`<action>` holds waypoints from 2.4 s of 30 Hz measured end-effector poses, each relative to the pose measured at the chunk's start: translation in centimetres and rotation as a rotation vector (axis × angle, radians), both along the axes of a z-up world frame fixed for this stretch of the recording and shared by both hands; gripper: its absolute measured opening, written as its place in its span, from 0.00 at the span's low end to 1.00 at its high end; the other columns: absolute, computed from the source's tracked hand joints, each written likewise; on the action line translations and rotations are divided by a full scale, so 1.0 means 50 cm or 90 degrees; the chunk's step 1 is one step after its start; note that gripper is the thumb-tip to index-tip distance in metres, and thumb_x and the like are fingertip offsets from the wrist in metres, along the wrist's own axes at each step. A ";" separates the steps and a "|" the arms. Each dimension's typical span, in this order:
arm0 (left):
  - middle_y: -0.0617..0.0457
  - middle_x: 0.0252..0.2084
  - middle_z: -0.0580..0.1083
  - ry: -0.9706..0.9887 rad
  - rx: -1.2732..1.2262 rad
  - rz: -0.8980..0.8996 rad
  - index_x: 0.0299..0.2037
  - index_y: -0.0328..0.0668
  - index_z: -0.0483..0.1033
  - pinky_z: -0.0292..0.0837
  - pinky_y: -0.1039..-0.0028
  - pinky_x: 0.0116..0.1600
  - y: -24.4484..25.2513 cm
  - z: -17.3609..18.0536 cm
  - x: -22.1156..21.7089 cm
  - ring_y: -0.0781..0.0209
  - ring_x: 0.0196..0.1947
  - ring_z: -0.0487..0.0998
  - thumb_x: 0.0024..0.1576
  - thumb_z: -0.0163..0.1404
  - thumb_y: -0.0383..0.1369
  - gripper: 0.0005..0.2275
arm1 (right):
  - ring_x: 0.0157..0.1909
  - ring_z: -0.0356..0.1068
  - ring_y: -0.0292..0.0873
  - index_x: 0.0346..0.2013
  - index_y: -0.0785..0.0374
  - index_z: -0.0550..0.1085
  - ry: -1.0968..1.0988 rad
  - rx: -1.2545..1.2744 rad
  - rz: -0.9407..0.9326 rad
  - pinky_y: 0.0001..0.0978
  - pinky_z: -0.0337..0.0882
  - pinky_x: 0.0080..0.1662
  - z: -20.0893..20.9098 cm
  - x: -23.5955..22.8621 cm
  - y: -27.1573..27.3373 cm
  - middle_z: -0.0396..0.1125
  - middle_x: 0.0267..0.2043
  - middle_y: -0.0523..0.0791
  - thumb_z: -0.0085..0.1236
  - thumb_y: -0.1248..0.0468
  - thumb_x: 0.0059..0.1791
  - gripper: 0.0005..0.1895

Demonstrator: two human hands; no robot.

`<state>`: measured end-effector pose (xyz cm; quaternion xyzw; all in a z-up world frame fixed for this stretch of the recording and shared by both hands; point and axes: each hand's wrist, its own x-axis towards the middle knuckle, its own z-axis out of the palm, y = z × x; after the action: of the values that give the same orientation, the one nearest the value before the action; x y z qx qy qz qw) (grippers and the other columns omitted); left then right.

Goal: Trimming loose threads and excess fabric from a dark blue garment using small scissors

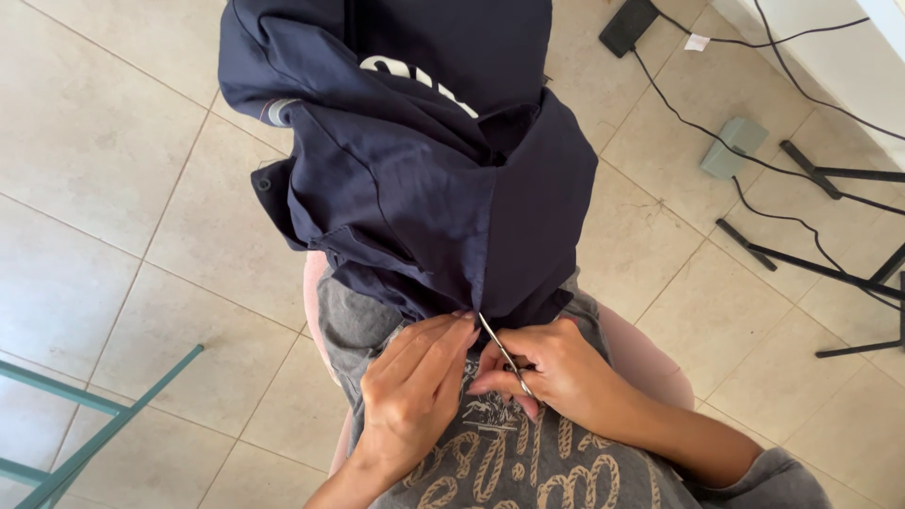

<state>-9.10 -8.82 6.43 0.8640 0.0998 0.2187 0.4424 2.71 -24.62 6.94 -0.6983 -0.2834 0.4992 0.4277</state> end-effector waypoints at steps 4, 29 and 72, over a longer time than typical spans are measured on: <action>0.42 0.43 0.83 0.047 -0.094 0.014 0.46 0.28 0.82 0.85 0.69 0.51 0.007 0.007 0.006 0.52 0.42 0.87 0.63 0.56 0.19 0.04 | 0.18 0.73 0.29 0.28 0.58 0.79 0.019 0.000 -0.019 0.21 0.77 0.34 0.001 -0.001 -0.011 0.70 0.14 0.39 0.74 0.59 0.48 0.11; 0.45 0.39 0.69 0.156 -0.263 -0.109 0.47 0.30 0.68 0.67 0.69 0.45 0.041 0.023 0.050 0.55 0.35 0.69 0.72 0.37 0.23 0.06 | 0.37 0.75 0.50 0.45 0.65 0.75 -0.548 0.303 -0.230 0.43 0.76 0.42 -0.098 0.027 -0.052 0.73 0.40 0.51 0.68 0.64 0.53 0.11; 0.49 0.44 0.81 0.120 -0.762 -0.202 0.53 0.38 0.83 0.80 0.67 0.56 0.220 0.116 0.159 0.63 0.47 0.82 0.70 0.50 0.32 0.10 | 0.72 0.69 0.53 0.68 0.67 0.72 -0.336 0.305 -0.077 0.50 0.64 0.71 0.176 0.213 0.123 0.73 0.68 0.54 0.85 0.54 0.34 0.51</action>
<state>-1.12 2.16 12.21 0.4863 0.1141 -0.0204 0.8661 13.39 -18.49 15.75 -0.6987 -0.4509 0.1950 0.5201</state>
